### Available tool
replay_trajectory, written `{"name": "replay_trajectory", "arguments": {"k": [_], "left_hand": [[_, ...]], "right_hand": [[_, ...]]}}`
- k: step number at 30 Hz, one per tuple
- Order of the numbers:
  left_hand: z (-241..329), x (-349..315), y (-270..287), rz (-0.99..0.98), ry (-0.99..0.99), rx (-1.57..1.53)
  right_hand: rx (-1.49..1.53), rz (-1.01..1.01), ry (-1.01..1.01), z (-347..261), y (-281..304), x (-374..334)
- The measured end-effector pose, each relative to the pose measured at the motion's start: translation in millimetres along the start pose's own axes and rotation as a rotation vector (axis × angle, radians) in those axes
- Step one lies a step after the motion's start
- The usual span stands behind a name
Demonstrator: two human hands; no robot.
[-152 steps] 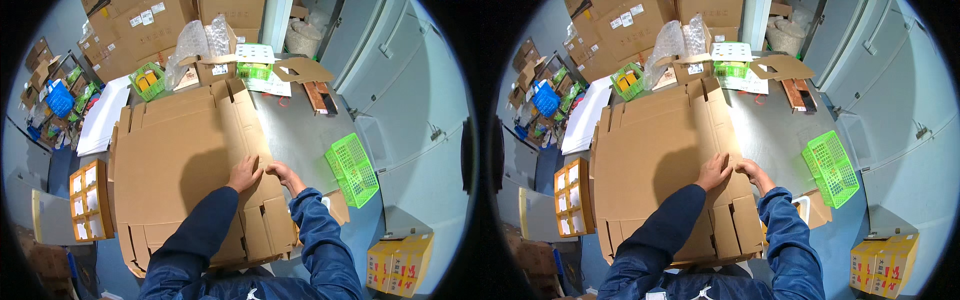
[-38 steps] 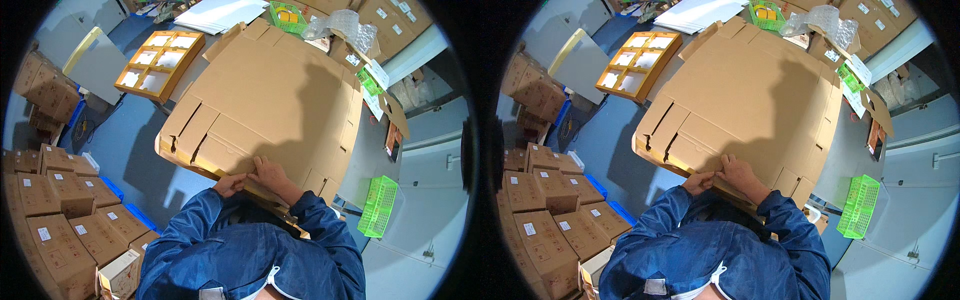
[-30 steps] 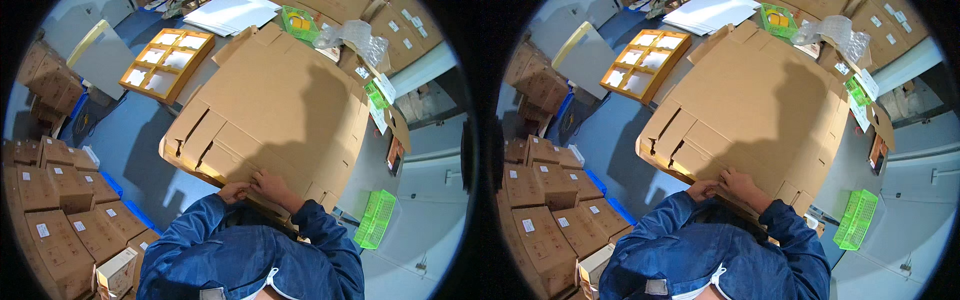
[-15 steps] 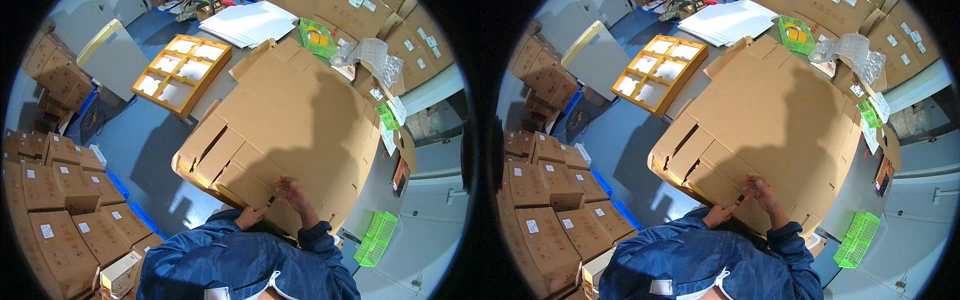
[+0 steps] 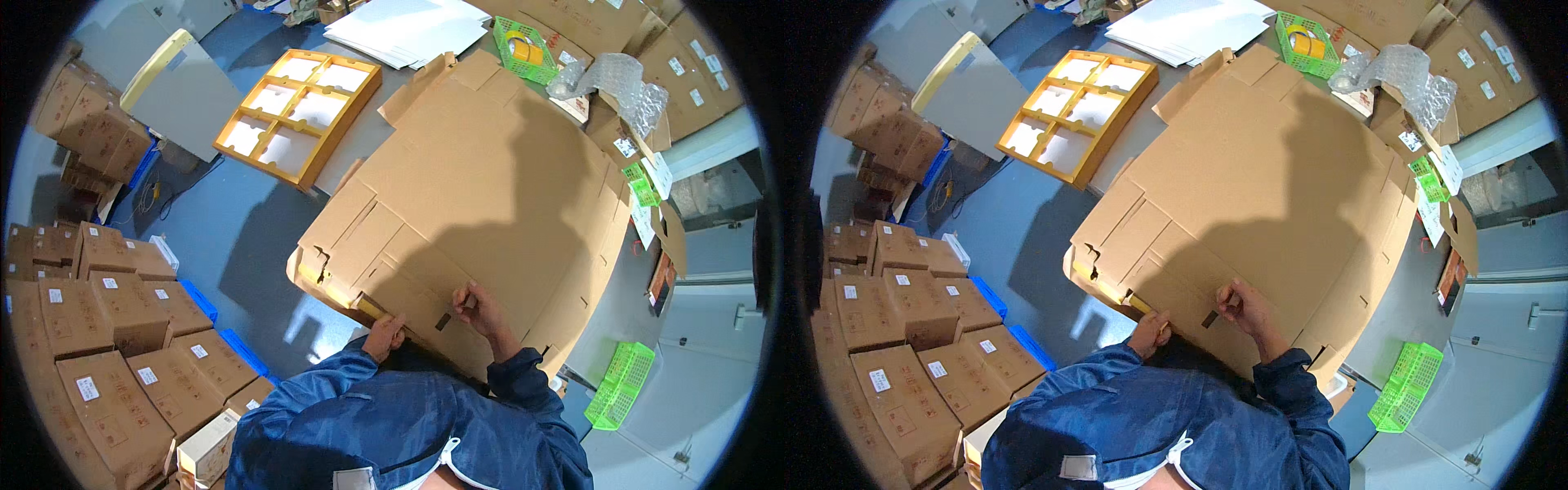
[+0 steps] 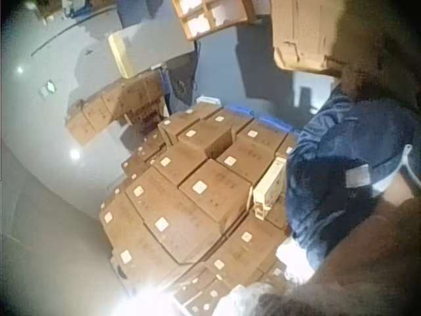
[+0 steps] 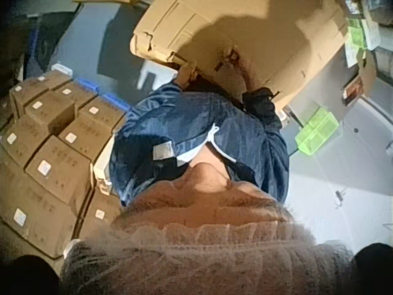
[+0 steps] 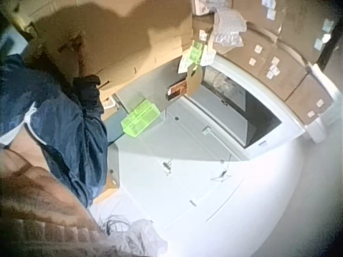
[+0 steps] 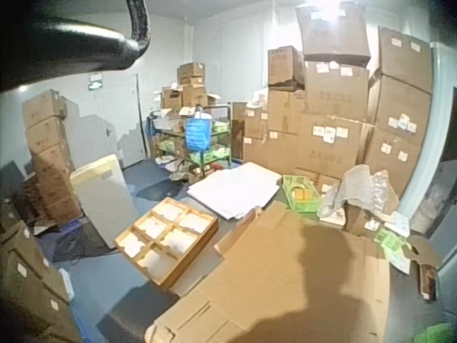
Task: The person assembles a yellow plastic divider frame by inserting multiple yellow plastic pieces into slots on a white base. They then place the assembled frame into a cardboard box and fold the flaps to close it.
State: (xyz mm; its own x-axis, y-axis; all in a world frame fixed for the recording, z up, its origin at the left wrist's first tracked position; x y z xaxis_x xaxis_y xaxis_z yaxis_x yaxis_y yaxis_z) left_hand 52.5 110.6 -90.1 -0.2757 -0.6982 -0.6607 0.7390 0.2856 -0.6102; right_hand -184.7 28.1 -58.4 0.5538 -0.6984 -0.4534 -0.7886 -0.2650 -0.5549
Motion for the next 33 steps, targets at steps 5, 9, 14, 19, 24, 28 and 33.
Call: {"name": "replay_trajectory", "arguments": {"k": [5,9,14,19,24,28,33], "left_hand": [[13,-2,-2,0.063,-0.108,0.257],[23,-11,-9,0.093,-0.194,0.574],[25,-22,-29,-0.008,-0.382,0.574],[7,-6,-6,0.012,-0.282,0.596],[54,-29,-35,-0.209,-0.048,0.890],[145,-57,-77,-0.692,0.018,1.167],[311,52,-71,0.058,-0.663,1.291]], "right_hand": [[-1.101,0.175,0.127,-23,-58,2],[-1.957,-0.135,0.151,-46,-128,-19],[-2.099,-0.095,0.346,-31,-132,-25],[-2.256,-0.186,0.382,-24,-139,-17],[-2.137,-0.151,0.460,-23,-133,-18],[-2.055,-0.175,0.151,-25,-126,-44],[-1.998,-0.283,0.248,-38,-123,-78]]}}
Point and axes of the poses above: each hand's wrist, its own x-axis towards the middle knuckle, its own y-axis out of the back of the hand, z = x × y, the point moved 2 cm from there along x, towards the middle knuckle, and after that the axes turned 11 degrees about -x, right-handed, at the moved point
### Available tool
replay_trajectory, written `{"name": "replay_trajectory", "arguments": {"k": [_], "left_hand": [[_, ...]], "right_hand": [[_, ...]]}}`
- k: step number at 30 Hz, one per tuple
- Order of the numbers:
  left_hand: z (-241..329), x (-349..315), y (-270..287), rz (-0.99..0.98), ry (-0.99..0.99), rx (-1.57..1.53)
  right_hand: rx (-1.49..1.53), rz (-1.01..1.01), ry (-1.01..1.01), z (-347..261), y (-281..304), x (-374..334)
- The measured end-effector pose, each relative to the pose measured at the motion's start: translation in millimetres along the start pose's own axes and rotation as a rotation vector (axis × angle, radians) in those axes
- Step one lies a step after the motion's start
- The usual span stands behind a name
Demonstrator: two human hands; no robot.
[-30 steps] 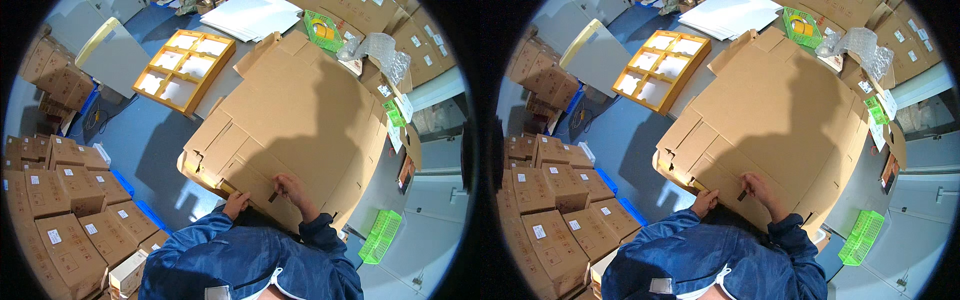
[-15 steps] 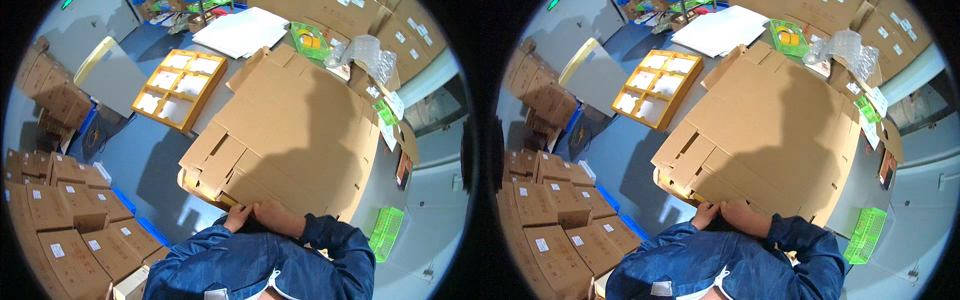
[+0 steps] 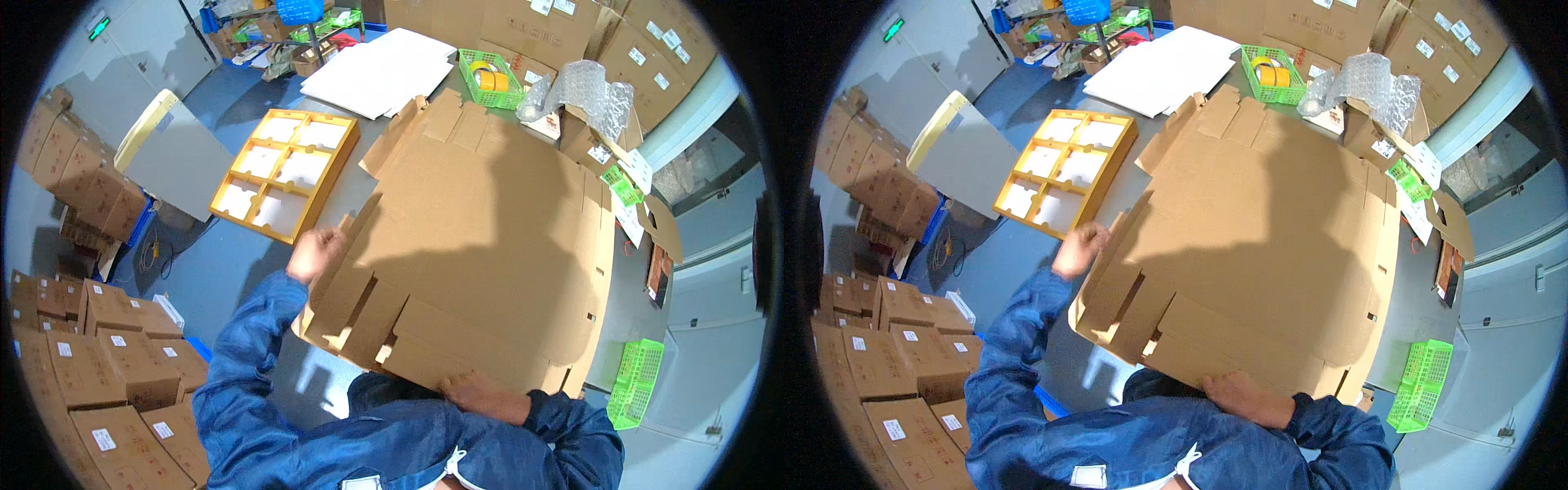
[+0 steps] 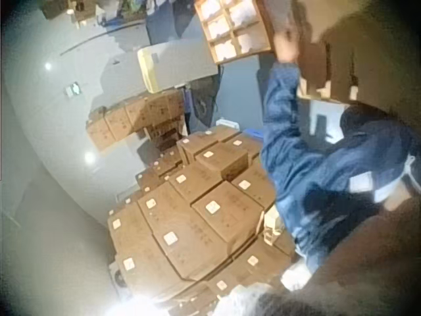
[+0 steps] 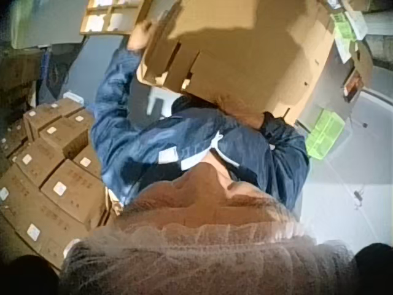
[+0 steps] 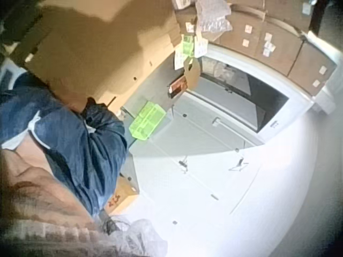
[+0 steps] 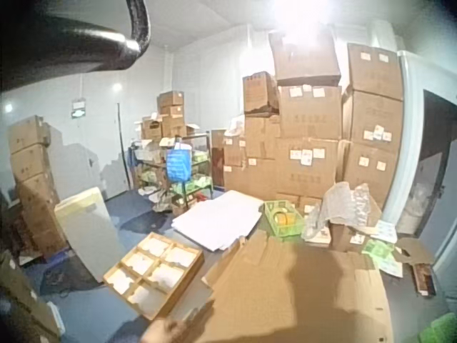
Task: The person assembles a yellow plastic divider frame by inserting multiple yellow plastic pieces into slots on a white base. They then place the assembled frame into a cardboard box and fold the flaps to close it.
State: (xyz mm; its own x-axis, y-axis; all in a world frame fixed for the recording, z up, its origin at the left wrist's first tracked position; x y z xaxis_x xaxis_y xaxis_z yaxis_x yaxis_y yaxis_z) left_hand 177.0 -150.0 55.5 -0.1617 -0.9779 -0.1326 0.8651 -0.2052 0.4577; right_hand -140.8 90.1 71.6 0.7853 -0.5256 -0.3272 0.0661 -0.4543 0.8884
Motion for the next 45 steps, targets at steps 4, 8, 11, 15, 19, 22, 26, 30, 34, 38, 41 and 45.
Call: {"name": "replay_trajectory", "arguments": {"k": [4,8,11,15,19,22,26,30,34,38,41,45], "left_hand": [[-56,100,-12,0.006,0.014,0.256],[-60,133,-63,-0.463,0.474,-0.556],[-70,137,-88,-0.473,0.256,-0.686],[-80,128,-88,-0.511,0.510,-0.764],[-83,124,-85,-0.510,0.485,-0.855],[-97,131,-86,-0.569,0.421,-0.874],[-99,124,-88,-0.551,0.398,-0.957],[-107,125,-88,-0.527,0.386,-0.933],[-102,130,-93,-0.451,0.318,-0.888],[-85,125,-84,-0.389,0.400,-0.841],[-87,129,-82,-0.401,0.372,-0.764],[-84,160,-88,-0.274,0.198,-0.832]], "right_hand": [[-0.042,-0.056,-0.034,-5,12,-13],[0.152,-0.021,-0.105,-7,-2,-20],[0.443,-0.175,-0.289,5,-11,-21],[0.480,0.120,-0.497,70,3,17],[0.414,0.407,-0.561,135,46,114],[0.244,0.527,-0.536,173,59,188],[0.041,0.503,-0.493,187,73,240],[-0.078,0.461,-0.421,198,75,264],[-0.148,0.549,-0.293,221,68,281],[-0.272,0.496,-0.167,225,74,281],[0.287,0.590,-0.300,245,72,273],[1.349,0.478,-0.642,267,53,249]]}}
Point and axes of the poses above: each hand's wrist, its own x-axis towards the middle knuckle, its own y-axis out of the back of the hand, z = x × y, the point moved 2 cm from there along x, towards the middle knuckle, and after that the axes turned 11 degrees about -x, right-handed, at the moved point
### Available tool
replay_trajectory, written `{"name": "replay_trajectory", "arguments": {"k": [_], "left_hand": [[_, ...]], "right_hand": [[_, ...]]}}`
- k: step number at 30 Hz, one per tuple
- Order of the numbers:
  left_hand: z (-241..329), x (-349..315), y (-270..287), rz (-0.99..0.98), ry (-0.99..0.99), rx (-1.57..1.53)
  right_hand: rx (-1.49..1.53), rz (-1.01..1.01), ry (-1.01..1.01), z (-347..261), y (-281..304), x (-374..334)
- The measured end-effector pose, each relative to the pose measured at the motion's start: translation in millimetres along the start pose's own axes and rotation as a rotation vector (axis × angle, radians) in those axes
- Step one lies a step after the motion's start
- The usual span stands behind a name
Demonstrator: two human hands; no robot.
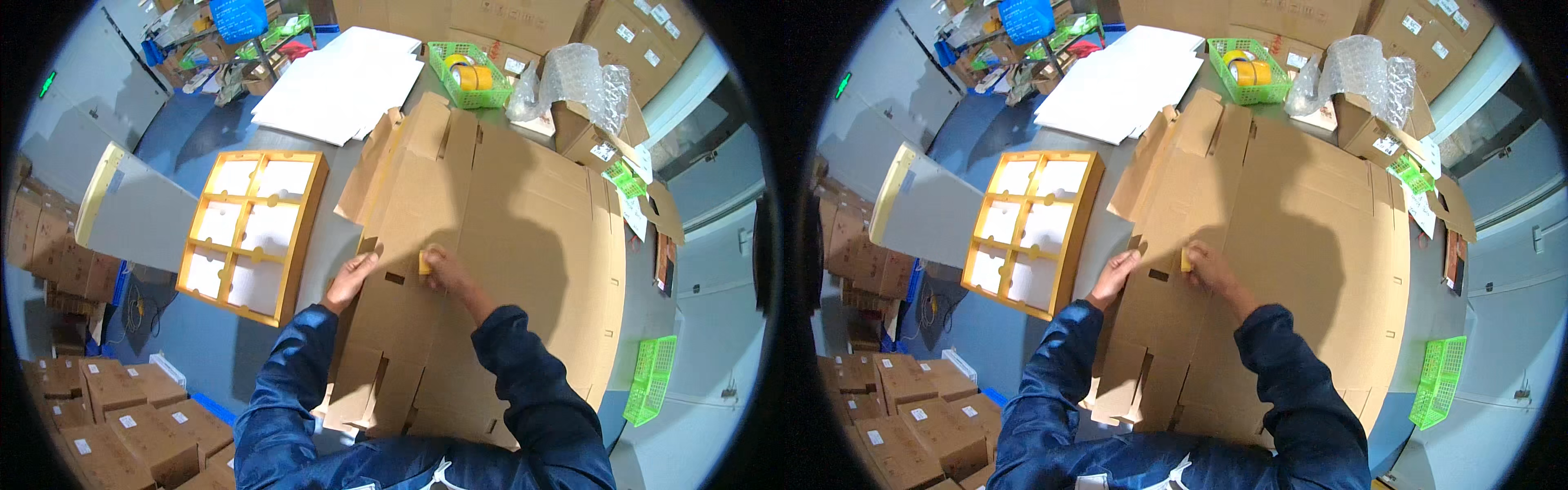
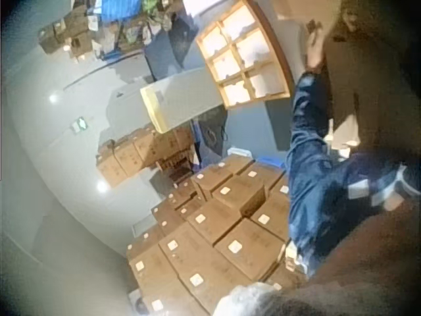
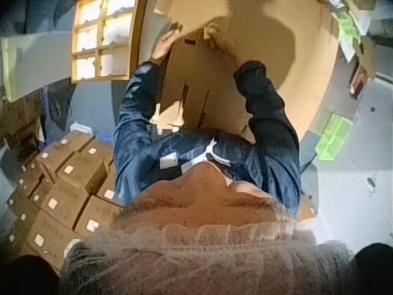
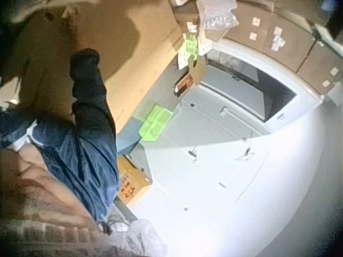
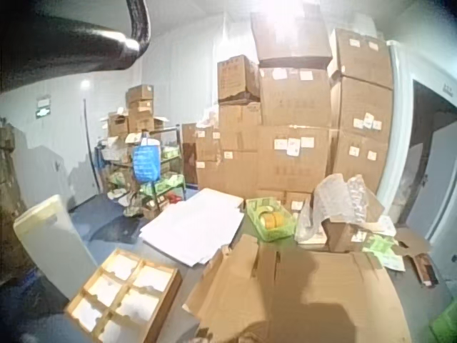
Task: The person assembles a yellow plastic divider frame by inserting multiple yellow plastic pieces into slots on a white base. They then place the assembled frame into a cardboard box and fold the flaps to close it.
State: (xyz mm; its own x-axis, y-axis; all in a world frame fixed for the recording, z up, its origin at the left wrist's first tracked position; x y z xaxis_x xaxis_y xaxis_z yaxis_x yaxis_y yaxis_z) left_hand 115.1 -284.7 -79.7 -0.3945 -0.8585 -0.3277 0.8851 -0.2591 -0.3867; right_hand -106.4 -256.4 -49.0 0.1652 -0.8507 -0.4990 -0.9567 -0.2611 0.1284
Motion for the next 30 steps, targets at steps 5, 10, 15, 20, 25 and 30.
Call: {"name": "replay_trajectory", "arguments": {"k": [5,10,15,20,25,30], "left_hand": [[26,78,-12,-0.064,0.147,-0.257],[19,136,-13,-0.234,0.060,0.010],[26,121,-23,-0.140,0.199,-0.151],[18,131,-9,-0.153,0.119,0.000],[30,124,-21,-0.209,0.224,-0.147],[25,124,-10,-0.172,0.203,-0.173]], "right_hand": [[0.199,-0.188,0.002,19,4,-4],[0.488,-0.334,0.119,10,17,3],[0.110,0.116,0.129,-29,39,39],[-0.608,0.422,0.603,-22,38,106],[-0.887,0.300,0.556,-39,44,106],[-1.184,0.130,0.471,-60,34,107]]}}
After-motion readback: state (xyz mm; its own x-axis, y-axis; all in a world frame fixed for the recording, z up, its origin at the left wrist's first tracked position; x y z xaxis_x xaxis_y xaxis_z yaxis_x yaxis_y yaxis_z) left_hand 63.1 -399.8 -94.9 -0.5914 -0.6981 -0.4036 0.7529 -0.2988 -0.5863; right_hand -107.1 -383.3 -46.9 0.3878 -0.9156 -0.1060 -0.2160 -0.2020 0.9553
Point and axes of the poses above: each hand's wrist, its own x-axis towards the middle knuckle, its own y-axis out of the back of the hand, z = x × y, the point moved 2 cm from there along x, towards the middle knuckle, and after that the axes turned 11 degrees about -x, right-handed, at the moved point
